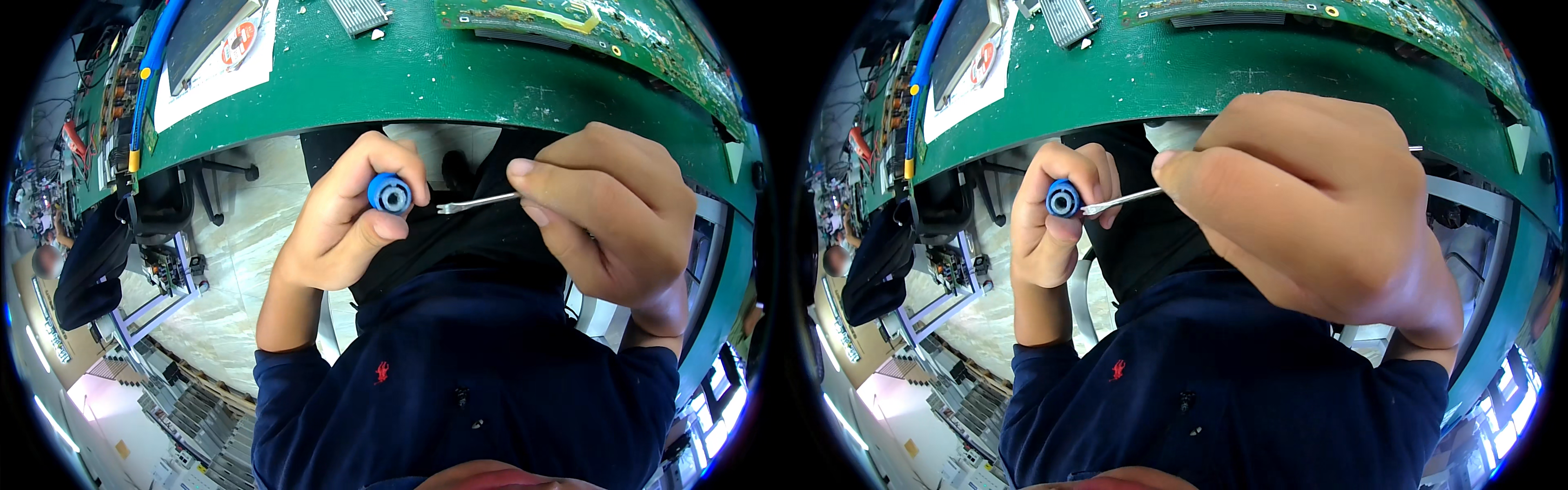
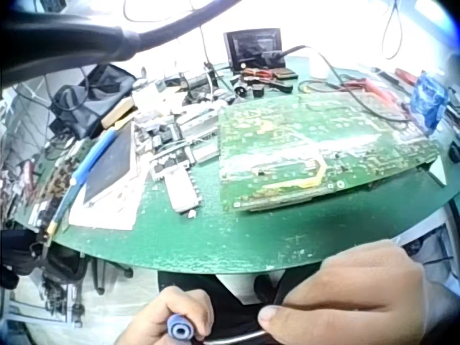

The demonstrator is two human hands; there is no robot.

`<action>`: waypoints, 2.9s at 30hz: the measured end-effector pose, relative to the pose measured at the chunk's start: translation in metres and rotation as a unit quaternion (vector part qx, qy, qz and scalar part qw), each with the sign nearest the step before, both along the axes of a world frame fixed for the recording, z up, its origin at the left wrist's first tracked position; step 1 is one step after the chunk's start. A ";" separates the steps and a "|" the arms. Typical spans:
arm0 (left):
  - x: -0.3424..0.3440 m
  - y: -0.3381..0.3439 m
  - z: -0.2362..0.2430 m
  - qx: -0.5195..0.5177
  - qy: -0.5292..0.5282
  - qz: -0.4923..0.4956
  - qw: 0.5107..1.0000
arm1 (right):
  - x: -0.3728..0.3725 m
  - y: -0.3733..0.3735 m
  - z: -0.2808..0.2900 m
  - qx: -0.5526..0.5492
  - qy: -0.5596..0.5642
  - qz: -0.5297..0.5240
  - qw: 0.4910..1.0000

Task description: The person uses a screwdriver to pry at a blue component, then handles a desoldering pump and uses a soldering iron on a circuit board.

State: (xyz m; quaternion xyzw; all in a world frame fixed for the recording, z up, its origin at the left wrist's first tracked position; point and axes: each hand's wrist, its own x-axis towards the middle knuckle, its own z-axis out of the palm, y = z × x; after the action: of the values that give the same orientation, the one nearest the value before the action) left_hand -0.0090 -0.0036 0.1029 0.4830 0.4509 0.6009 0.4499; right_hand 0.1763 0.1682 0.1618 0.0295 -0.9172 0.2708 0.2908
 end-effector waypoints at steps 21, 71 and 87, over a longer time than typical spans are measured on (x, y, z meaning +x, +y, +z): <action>0.005 0.010 0.019 -0.001 0.512 0.134 0.848 | 0.017 0.000 0.012 0.026 -0.063 -0.084 0.994; 0.031 0.005 -0.019 -0.051 -0.162 0.024 0.985 | 0.011 -0.007 -0.013 0.007 -0.079 -0.055 0.995; 0.034 -0.007 -0.031 -0.130 -0.025 0.041 0.990 | 0.009 -0.031 -0.021 0.088 -0.155 -0.064 0.982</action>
State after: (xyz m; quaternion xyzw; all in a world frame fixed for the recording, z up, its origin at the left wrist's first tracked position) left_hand 0.0246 -0.0102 0.0722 0.3858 0.5334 0.5670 0.4951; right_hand 0.1852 0.1376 0.1411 -0.0458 -0.9714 0.1709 0.1582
